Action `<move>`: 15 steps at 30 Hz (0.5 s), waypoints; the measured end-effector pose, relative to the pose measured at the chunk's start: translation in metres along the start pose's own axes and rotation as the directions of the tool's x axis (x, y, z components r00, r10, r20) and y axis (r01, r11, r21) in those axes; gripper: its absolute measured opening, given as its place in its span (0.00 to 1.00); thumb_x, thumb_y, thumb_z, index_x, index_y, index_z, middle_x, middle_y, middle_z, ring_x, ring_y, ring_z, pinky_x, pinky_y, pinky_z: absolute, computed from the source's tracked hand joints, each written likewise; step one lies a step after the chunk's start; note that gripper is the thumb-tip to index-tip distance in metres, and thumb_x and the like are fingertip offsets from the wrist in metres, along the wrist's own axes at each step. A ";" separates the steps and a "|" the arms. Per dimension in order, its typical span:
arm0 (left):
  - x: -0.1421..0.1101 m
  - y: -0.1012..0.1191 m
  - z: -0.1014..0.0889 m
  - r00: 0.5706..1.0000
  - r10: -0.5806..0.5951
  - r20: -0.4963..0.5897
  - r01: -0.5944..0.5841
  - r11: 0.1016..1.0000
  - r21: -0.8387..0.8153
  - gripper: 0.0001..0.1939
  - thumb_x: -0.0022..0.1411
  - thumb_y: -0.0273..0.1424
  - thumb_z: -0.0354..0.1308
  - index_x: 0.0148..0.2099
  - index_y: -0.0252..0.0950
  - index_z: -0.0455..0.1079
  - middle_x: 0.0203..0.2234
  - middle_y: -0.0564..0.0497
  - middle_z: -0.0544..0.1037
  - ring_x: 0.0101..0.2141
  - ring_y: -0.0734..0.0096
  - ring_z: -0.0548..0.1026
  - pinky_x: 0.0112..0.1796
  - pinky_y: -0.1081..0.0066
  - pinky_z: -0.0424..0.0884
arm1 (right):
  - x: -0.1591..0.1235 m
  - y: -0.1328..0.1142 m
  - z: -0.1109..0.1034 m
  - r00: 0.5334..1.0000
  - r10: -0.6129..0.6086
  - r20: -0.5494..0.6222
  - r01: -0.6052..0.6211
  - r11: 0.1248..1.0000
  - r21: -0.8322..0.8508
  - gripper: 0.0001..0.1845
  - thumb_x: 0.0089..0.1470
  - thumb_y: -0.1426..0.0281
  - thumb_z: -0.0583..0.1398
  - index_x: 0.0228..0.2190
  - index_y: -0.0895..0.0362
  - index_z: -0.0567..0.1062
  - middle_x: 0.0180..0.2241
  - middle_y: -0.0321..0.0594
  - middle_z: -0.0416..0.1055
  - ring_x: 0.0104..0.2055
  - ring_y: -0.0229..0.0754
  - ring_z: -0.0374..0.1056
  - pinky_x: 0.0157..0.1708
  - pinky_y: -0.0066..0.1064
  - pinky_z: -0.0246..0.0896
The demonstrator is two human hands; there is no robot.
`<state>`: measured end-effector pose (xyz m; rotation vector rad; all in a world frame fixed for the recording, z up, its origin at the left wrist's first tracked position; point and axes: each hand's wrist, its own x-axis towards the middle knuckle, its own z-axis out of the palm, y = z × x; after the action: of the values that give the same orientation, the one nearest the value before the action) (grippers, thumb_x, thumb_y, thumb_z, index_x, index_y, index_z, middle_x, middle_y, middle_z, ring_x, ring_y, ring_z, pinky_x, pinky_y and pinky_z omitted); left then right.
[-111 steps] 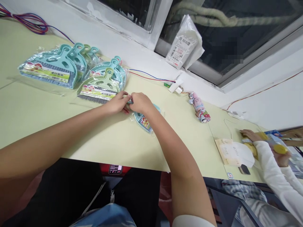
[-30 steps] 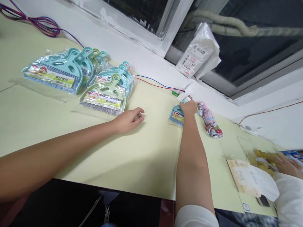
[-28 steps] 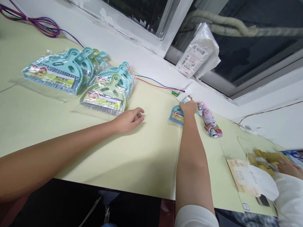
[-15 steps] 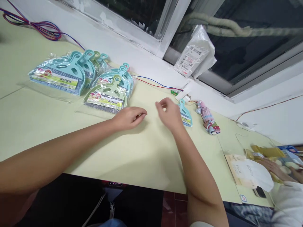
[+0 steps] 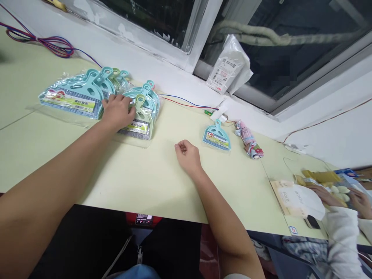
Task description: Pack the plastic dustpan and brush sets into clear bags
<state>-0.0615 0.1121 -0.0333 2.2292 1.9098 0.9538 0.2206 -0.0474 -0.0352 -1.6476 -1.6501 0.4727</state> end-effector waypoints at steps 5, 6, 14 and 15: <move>0.004 0.002 -0.003 0.997 0.040 0.072 -0.041 0.999 0.023 0.20 0.67 0.38 0.49 0.53 0.35 0.76 0.52 0.34 0.76 0.59 0.35 0.66 0.58 0.38 0.54 | 0.003 0.008 -0.005 0.999 0.034 -0.008 -0.033 0.997 0.069 0.12 0.59 0.57 0.61 0.31 0.51 0.75 0.30 0.37 0.76 0.30 0.43 0.69 0.33 0.34 0.65; 0.003 0.005 -0.004 0.992 0.070 0.101 -0.074 0.997 0.039 0.19 0.66 0.37 0.50 0.50 0.36 0.77 0.50 0.34 0.77 0.57 0.36 0.67 0.58 0.39 0.56 | 0.004 0.009 -0.006 0.999 0.043 -0.010 -0.042 0.996 0.083 0.12 0.58 0.57 0.61 0.31 0.51 0.75 0.30 0.37 0.76 0.30 0.43 0.69 0.33 0.34 0.64; -0.029 0.059 -0.009 0.908 0.258 0.330 -0.288 0.957 0.045 0.15 0.62 0.38 0.53 0.39 0.35 0.79 0.39 0.38 0.80 0.42 0.45 0.78 0.45 0.55 0.68 | 0.007 0.015 -0.009 0.997 0.080 0.003 -0.080 0.991 0.111 0.11 0.58 0.58 0.62 0.32 0.53 0.75 0.29 0.36 0.75 0.29 0.41 0.68 0.33 0.34 0.63; -0.033 0.065 -0.009 0.901 0.265 0.344 -0.293 0.955 0.032 0.15 0.62 0.38 0.54 0.38 0.35 0.79 0.38 0.38 0.81 0.41 0.46 0.78 0.43 0.57 0.69 | 0.006 0.015 -0.009 0.997 0.075 0.005 -0.076 0.991 0.109 0.12 0.59 0.58 0.62 0.32 0.53 0.75 0.30 0.36 0.75 0.30 0.41 0.68 0.33 0.34 0.63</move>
<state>-0.0104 0.0635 -0.0118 2.5630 1.5373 0.4729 0.2378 -0.0418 -0.0382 -1.6329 -1.5386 0.5910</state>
